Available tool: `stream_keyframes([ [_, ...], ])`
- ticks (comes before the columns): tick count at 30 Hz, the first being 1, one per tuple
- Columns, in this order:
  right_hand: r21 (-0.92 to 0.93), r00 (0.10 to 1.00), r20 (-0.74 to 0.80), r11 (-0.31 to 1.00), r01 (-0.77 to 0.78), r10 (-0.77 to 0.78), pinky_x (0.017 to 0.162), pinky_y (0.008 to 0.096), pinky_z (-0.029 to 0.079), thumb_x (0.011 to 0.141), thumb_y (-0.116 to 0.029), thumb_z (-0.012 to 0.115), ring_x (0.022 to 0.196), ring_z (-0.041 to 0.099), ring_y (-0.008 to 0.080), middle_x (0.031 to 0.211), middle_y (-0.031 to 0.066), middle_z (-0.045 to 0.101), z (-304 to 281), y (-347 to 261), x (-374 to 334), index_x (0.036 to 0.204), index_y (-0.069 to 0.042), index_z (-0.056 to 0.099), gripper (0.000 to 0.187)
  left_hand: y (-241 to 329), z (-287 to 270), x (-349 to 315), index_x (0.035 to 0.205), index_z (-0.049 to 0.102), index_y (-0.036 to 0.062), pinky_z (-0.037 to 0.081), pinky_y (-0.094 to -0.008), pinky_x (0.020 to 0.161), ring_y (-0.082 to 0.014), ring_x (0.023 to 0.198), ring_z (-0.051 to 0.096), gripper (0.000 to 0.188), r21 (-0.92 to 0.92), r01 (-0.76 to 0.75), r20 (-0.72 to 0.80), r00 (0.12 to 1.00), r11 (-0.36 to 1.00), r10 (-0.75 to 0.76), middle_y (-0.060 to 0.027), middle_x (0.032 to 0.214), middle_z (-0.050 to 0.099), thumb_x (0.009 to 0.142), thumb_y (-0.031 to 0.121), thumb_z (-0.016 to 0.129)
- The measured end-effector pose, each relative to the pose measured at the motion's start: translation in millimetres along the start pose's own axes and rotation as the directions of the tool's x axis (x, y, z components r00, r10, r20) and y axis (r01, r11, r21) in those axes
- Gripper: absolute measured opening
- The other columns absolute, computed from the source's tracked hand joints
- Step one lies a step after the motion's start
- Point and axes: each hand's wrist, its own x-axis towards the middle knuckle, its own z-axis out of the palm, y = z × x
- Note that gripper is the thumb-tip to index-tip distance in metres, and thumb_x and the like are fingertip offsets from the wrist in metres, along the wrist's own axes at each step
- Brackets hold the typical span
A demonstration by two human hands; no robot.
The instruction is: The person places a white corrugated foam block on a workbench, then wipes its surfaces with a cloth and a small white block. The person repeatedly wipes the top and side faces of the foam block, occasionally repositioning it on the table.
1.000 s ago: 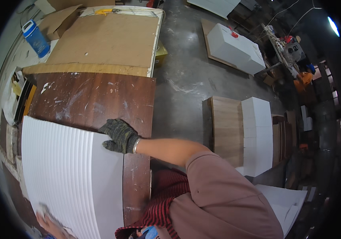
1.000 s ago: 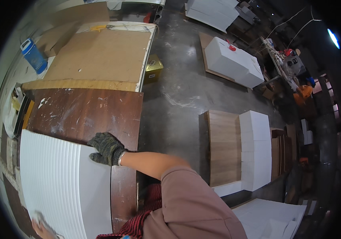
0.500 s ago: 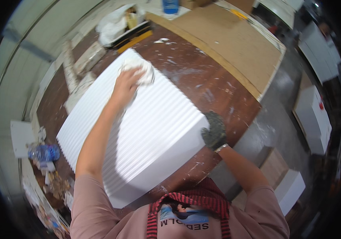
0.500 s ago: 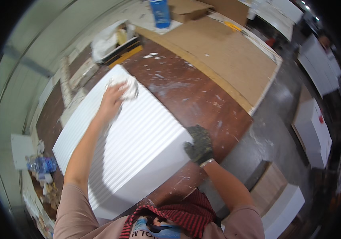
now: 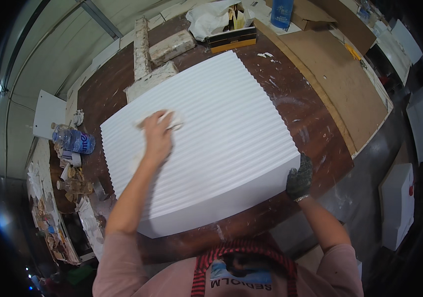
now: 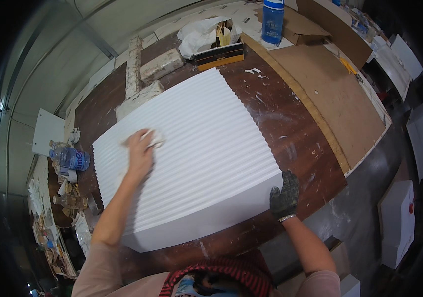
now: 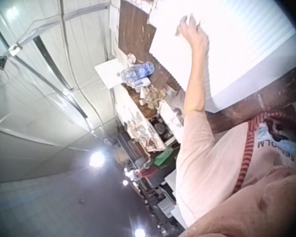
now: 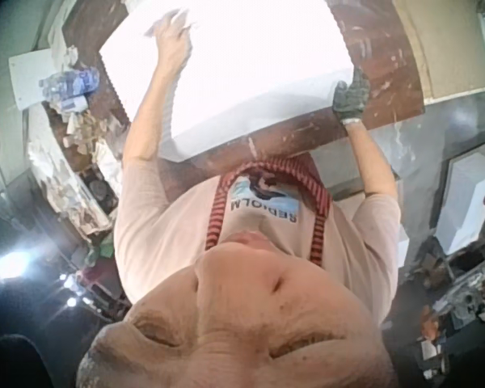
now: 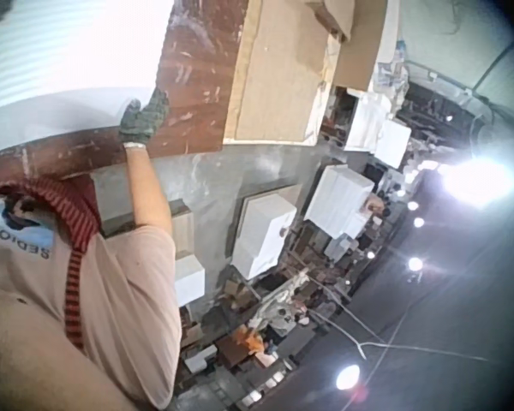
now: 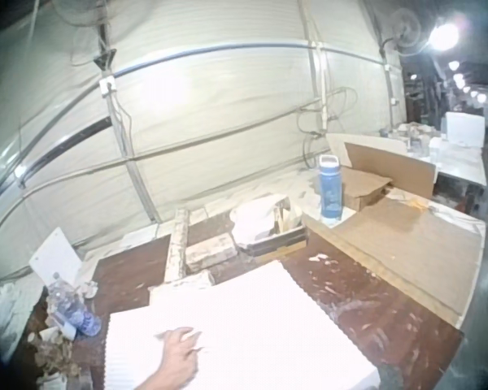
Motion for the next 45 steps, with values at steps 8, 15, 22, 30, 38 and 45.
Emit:
stream_keyframes([
  [8,0.006,0.995,0.098,1.0,-0.023,0.023,0.121,0.0537,0.025,0.092,-0.031,0.06,0.139,0.042,0.0448,0.146,0.0281,0.049,-20.5,-15.0,9.3,0.148,0.002,0.045,0.067,59.8,57.2,56.6,0.128,0.067,0.0062,0.039,-0.0472,0.109,-0.0384,0.125,0.053,0.046,-0.255,-0.172,0.098,0.974,0.951,0.202,-0.0175,0.135,0.06,0.083,0.006,0.071],
  [15,0.427,0.76,0.539,0.896,0.125,-0.363,0.123,0.0524,0.023,0.079,-0.055,0.079,0.146,0.033,0.0465,0.157,0.0254,0.037,-43.8,18.6,90.9,0.156,-0.001,0.032,0.105,-28.2,-41.6,-27.5,0.147,0.049,0.0013,0.034,-0.0397,0.118,-0.0311,0.142,0.042,0.051,-0.548,0.653,0.041,0.646,0.524,-0.762,-0.017,0.157,0.04,0.097,0.002,0.056],
  [22,0.501,0.723,0.413,0.801,0.328,-0.554,0.123,0.0528,0.024,0.071,-0.053,0.082,0.146,0.034,0.0445,0.159,0.0232,0.037,-29.5,23.1,106.3,0.157,0.0,0.028,0.115,145.8,127.7,127.7,0.138,0.062,0.006,0.031,-0.0438,0.121,-0.0384,0.144,0.039,0.055,-0.383,0.031,0.074,0.997,0.923,-0.003,-0.0194,0.153,0.047,0.085,-0.007,0.061],
  [30,0.47,0.667,0.544,0.843,0.261,-0.51,0.123,0.0514,0.022,0.071,-0.058,0.081,0.148,0.03,0.044,0.161,0.0223,0.033,-31.2,28.7,106.3,0.158,0.0,0.027,0.118,70.4,113.0,162.7,0.132,0.064,0.0031,0.05,-0.0373,0.105,-0.0317,0.128,0.057,0.045,-0.063,-0.162,0.004,0.987,0.985,0.162,-0.0171,0.14,0.056,0.089,-0.008,0.062],
  [38,0.45,0.671,0.52,0.837,0.311,-0.528,0.124,0.0524,0.02,0.073,-0.065,0.076,0.148,0.03,0.0437,0.16,0.0229,0.033,-31.9,25.6,106.5,0.157,0.003,0.026,0.119,1.4,77.6,140.9,0.119,0.064,-0.0043,0.051,-0.0463,0.094,-0.0386,0.11,0.061,0.032,-0.017,0.492,-0.242,0.843,0.87,-0.481,-0.0213,0.121,0.061,0.087,-0.003,0.06],
  [45,0.475,0.685,0.507,0.833,0.285,-0.523,0.121,0.0538,0.025,0.069,-0.06,0.08,0.143,0.039,0.0444,0.155,0.0246,0.041,-31.8,25.9,109.4,0.154,0.0,0.035,0.113,125.4,210.9,271.4,0.121,0.069,0.002,0.049,-0.0416,0.098,-0.0364,0.112,0.061,0.036,-0.468,-0.083,0.026,0.994,0.88,0.107,-0.0187,0.125,0.063,0.086,-0.004,0.063],
])
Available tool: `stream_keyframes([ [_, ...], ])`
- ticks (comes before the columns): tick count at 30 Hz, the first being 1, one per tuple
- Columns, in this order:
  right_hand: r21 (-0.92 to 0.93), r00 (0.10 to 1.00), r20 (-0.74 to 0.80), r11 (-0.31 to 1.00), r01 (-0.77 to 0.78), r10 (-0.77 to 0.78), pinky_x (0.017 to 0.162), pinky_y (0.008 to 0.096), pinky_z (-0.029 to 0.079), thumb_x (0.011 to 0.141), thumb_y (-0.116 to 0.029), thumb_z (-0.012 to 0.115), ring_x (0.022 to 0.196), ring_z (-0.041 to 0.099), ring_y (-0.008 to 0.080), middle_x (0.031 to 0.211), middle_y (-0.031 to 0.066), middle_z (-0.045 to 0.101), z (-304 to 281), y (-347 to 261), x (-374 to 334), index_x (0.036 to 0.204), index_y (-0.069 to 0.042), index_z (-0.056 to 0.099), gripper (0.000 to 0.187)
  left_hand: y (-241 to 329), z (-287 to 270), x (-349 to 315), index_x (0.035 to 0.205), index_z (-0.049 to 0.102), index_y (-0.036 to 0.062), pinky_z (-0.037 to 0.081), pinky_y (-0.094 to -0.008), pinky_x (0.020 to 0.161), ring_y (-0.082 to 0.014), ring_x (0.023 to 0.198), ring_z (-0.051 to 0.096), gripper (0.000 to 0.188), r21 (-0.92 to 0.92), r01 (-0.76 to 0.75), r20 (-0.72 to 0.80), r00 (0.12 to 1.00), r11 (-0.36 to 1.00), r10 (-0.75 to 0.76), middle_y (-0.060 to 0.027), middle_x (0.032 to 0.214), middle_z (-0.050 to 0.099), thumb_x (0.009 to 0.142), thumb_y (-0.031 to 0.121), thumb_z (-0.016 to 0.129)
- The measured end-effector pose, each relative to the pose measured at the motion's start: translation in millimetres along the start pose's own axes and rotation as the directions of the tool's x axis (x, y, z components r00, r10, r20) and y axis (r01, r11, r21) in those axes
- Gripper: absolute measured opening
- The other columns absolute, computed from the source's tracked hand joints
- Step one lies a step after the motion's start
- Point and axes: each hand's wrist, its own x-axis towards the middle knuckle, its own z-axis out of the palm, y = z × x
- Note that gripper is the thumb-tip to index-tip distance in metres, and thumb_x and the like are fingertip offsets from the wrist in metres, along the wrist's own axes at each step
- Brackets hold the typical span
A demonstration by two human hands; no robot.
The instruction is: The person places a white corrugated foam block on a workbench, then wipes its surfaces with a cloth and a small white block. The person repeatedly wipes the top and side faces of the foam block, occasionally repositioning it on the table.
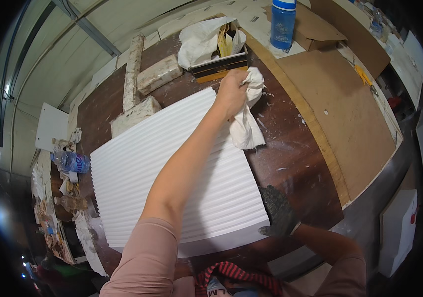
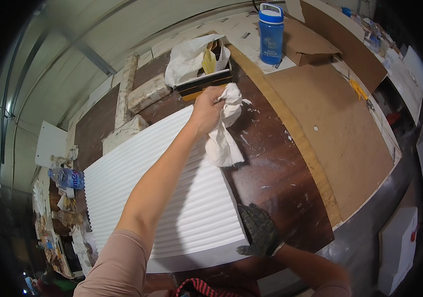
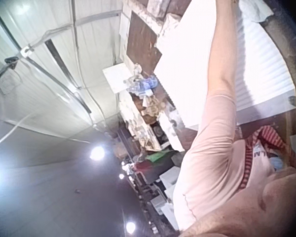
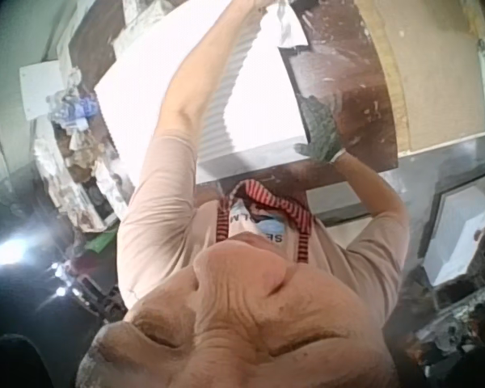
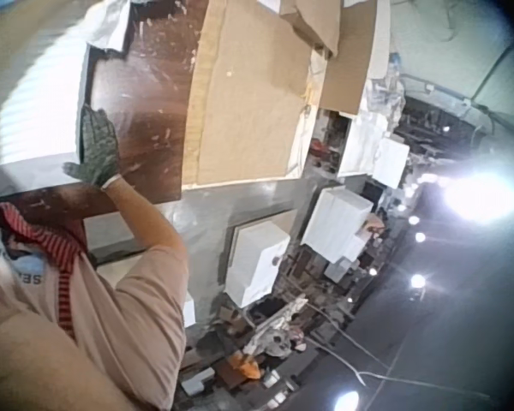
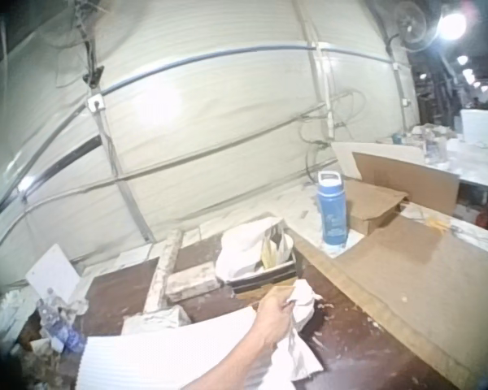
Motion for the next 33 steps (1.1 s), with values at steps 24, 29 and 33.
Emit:
stream_keyframes([
  [24,-0.016,0.901,-0.295,0.941,-0.338,0.318,0.12,0.0503,0.029,0.096,-0.034,0.06,0.144,0.038,0.0438,0.156,0.0295,0.038,73.1,10.6,-74.9,0.154,0.007,0.034,0.075,-85.7,-363.8,-341.9,0.12,0.07,0.0051,0.048,-0.0434,0.103,-0.0367,0.116,0.061,0.034,0.584,0.377,-0.379,0.91,0.719,-0.169,-0.0167,0.125,0.068,0.088,0.001,0.058],
  [29,-0.167,0.683,-0.485,0.709,-0.685,0.546,0.12,0.0482,0.027,0.109,-0.021,0.039,0.142,0.04,0.0412,0.157,0.029,0.037,156.7,28.0,-107.1,0.153,0.009,0.032,0.054,-67.1,-423.9,-339.2,0.111,0.074,0.002,0.055,-0.0478,0.083,-0.0424,0.096,0.068,0.029,0.382,0.699,-0.745,0.62,0.605,-0.246,-0.0229,0.112,0.07,0.088,0.003,0.056],
  [33,-0.414,0.72,-0.627,0.657,-0.631,0.297,0.121,0.0478,0.024,0.109,-0.02,0.038,0.145,0.035,0.0408,0.158,0.0291,0.035,170.8,35.5,-102.8,0.154,0.009,0.031,0.053,-69.0,-338.5,-305.0,0.131,0.065,0.0064,0.044,-0.047,0.108,-0.0368,0.126,0.055,0.041,0.751,0.132,-0.128,0.99,0.647,-0.054,-0.0202,0.138,0.06,0.092,0.016,0.063],
])
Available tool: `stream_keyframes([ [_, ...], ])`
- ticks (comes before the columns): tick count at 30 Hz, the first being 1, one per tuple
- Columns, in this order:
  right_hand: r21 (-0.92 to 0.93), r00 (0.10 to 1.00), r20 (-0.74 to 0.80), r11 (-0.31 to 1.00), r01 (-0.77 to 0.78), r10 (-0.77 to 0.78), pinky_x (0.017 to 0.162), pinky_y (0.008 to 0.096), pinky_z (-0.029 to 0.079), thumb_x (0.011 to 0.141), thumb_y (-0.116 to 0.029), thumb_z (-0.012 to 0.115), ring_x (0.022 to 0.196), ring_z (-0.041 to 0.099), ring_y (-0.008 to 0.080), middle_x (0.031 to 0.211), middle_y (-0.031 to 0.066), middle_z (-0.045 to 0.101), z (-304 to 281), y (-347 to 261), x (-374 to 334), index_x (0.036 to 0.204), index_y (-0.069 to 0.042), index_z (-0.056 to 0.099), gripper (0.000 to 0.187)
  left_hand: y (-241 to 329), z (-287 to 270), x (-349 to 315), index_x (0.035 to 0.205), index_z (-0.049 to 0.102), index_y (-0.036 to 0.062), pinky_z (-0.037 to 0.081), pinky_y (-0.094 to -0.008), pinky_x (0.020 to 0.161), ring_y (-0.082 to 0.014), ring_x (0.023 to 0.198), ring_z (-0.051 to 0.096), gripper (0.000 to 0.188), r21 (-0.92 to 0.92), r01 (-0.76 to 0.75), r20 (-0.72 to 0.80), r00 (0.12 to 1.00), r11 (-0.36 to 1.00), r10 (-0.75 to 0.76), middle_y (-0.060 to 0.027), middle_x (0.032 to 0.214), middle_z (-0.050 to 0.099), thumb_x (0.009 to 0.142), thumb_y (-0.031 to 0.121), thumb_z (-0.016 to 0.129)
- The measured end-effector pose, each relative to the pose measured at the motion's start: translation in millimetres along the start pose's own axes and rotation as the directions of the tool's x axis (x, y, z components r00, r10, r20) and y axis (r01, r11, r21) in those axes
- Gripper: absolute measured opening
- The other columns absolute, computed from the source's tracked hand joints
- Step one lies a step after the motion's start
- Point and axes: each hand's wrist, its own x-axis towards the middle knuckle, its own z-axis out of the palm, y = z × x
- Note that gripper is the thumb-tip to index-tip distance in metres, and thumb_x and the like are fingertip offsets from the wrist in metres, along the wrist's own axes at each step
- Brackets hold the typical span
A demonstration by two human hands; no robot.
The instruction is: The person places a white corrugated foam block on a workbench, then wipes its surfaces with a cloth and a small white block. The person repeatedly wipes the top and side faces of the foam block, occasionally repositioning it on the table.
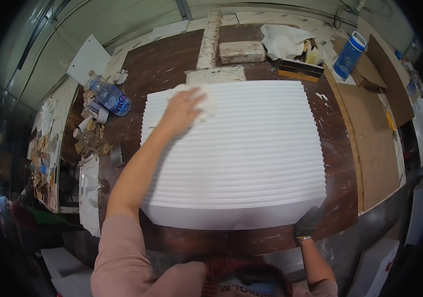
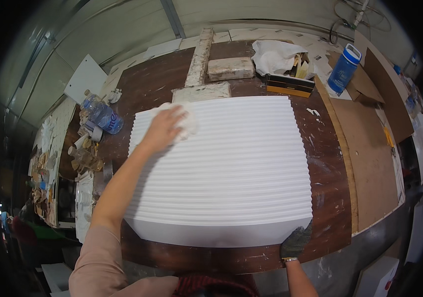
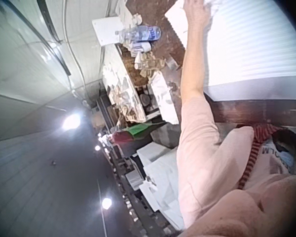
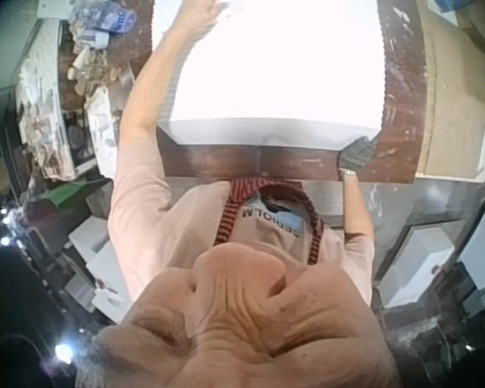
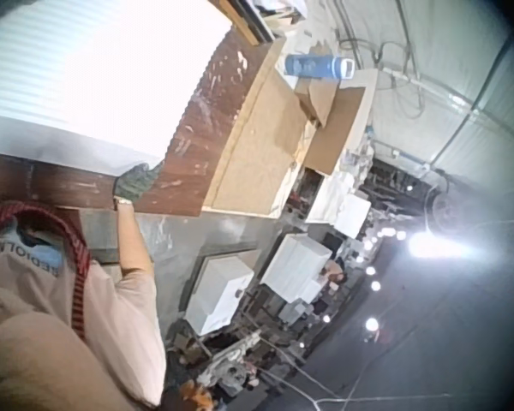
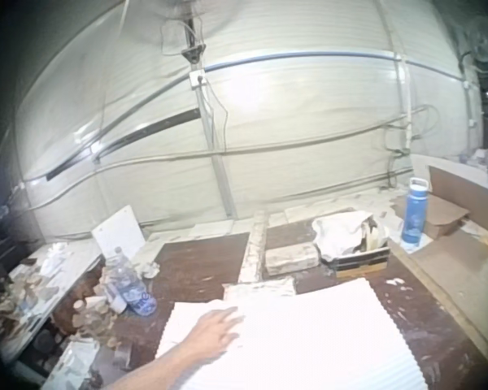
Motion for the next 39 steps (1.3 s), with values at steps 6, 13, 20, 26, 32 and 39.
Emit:
stream_keyframes([
  [6,0.2,0.957,0.093,0.936,-0.289,0.275,0.122,0.0475,0.023,0.109,-0.02,0.037,0.146,0.034,0.0417,0.158,0.0286,0.035,-25.4,-28.3,22.0,0.152,0.008,0.033,0.052,-99.5,-56.1,-43.6,0.119,0.072,0.0067,0.055,-0.0455,0.087,-0.0396,0.098,0.07,0.029,-0.026,0.597,0.109,0.799,0.802,-0.592,-0.0188,0.109,0.074,0.094,0.009,0.058],
  [13,-0.087,0.944,0.147,0.955,-0.284,0.295,0.123,0.0491,0.023,0.109,-0.025,0.037,0.145,0.033,0.0433,0.158,0.0297,0.033,-28.0,-22.4,27.7,0.151,0.009,0.033,0.054,86.1,-1.2,32.8,0.111,0.071,0.0097,0.052,-0.0369,0.086,-0.0249,0.096,0.065,0.021,-0.822,0.048,-0.034,0.991,0.567,-0.133,-0.0105,0.102,0.069,0.099,0.023,0.059],
  [20,-0.039,0.901,0.215,0.925,-0.378,0.377,0.124,0.0496,0.021,0.11,-0.028,0.036,0.146,0.031,0.0429,0.159,0.0296,0.031,-26.4,-19.7,33.7,0.152,0.009,0.031,0.056,89.0,-3.4,-16.6,0.142,0.059,0.0162,0.034,-0.0526,0.118,-0.0277,0.139,0.049,0.044,-0.439,-0.153,0.069,0.977,0.886,0.203,-0.0067,0.151,0.053,0.098,0.017,0.061],
  [26,0.2,0.898,0.146,0.877,-0.438,0.415,0.124,0.0508,0.021,0.11,-0.027,0.036,0.146,0.032,0.0431,0.158,0.0273,0.034,-52.1,-50.2,47.5,0.151,0.008,0.034,0.054,-94.1,-107.6,-119.2,0.125,0.067,-0.0013,0.052,-0.0371,0.1,-0.0257,0.11,0.07,0.031,-0.217,0.723,0.337,0.686,0.656,-0.645,-0.0188,0.124,0.07,0.097,0.004,0.053],
  [32,-0.264,0.918,0.204,0.922,-0.281,0.339,0.123,0.0451,0.028,0.11,-0.017,0.034,0.144,0.039,0.0374,0.153,0.0252,0.044,-69.4,-63.3,56.7,0.144,0.008,0.045,0.044,-41.6,-129.3,-105.6,0.144,0.052,0.0013,0.051,-0.0395,0.105,-0.0253,0.122,0.064,0.046,-0.889,0.457,0.427,0.806,-0.027,-0.41,-0.0154,0.139,0.061,0.098,0.004,0.051],
  [39,-0.035,0.942,0.108,0.949,-0.315,0.317,0.124,0.0478,0.024,0.109,-0.021,0.034,0.146,0.035,0.0396,0.156,0.0259,0.039,-54.8,-51.9,54.2,0.148,0.008,0.04,0.049,18.4,-56.2,-137.0,0.13,0.067,0.0179,0.031,-0.0591,0.115,-0.0291,0.139,0.046,0.04,-0.224,0.053,0.216,0.976,0.973,-0.004,-0.0069,0.149,0.052,0.09,0.016,0.067],
])
